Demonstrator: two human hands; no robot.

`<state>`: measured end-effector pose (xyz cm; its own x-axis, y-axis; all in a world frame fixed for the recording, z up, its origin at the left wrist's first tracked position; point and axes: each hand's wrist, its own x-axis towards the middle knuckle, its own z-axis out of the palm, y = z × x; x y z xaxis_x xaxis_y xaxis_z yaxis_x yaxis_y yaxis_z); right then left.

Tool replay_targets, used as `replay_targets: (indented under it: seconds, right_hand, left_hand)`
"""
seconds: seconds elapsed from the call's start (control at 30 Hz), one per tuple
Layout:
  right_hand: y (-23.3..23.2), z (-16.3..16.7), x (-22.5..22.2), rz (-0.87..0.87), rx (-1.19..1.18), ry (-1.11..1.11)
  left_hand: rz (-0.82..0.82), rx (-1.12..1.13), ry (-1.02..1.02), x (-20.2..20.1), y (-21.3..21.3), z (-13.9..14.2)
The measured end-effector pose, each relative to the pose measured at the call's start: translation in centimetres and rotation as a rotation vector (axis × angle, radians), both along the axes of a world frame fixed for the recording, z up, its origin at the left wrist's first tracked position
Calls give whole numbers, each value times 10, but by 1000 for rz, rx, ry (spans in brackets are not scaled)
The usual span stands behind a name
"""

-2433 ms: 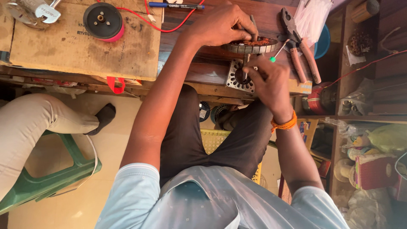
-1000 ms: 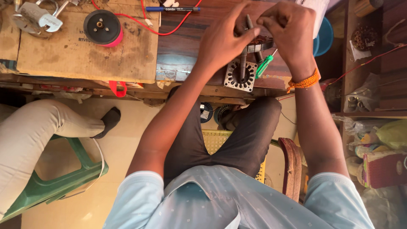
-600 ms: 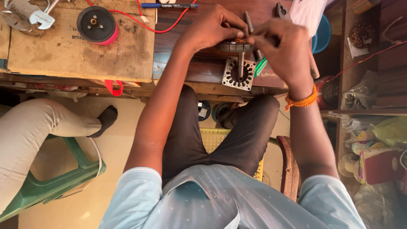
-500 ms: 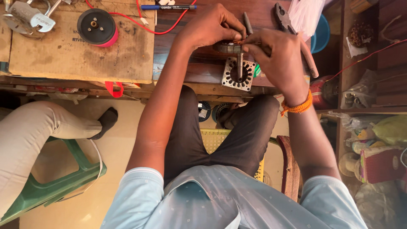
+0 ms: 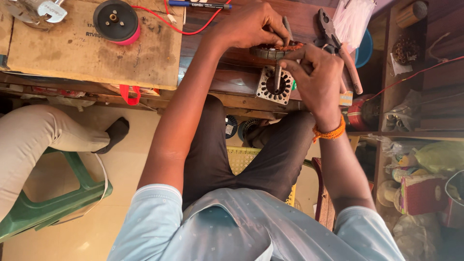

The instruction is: The person sits at a workbench and assembles an electric motor armature, pressing copper wire coil ends into the slots of the laminated stator core held in a metal fixture. They use their fingers to tuck and seat the windings and occasionally pick up a green-handled screwdriver to work around the slots.

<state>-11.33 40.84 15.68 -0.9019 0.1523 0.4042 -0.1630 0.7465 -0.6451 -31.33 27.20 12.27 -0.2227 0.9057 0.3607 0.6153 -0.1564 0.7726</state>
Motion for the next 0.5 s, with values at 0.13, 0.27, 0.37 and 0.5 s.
replay_targets:
  seconds: [0.13,0.27,0.37,0.5]
  right_hand:
    - [24,-10,11,-60,-145,-29]
    - [-23,-43,8,-81,-85,-79]
    - [-27,-53,11,-115,-85,-89]
    - [-15,-65,18,-172,-122,-97]
  left_hand:
    - [26,-124,56,-1,26,0]
    - [-23,-2,96,-9,-5,-8]
    - [79,26,143,-1,-15,-3]
    - [220,182,210,30,-29,-1]
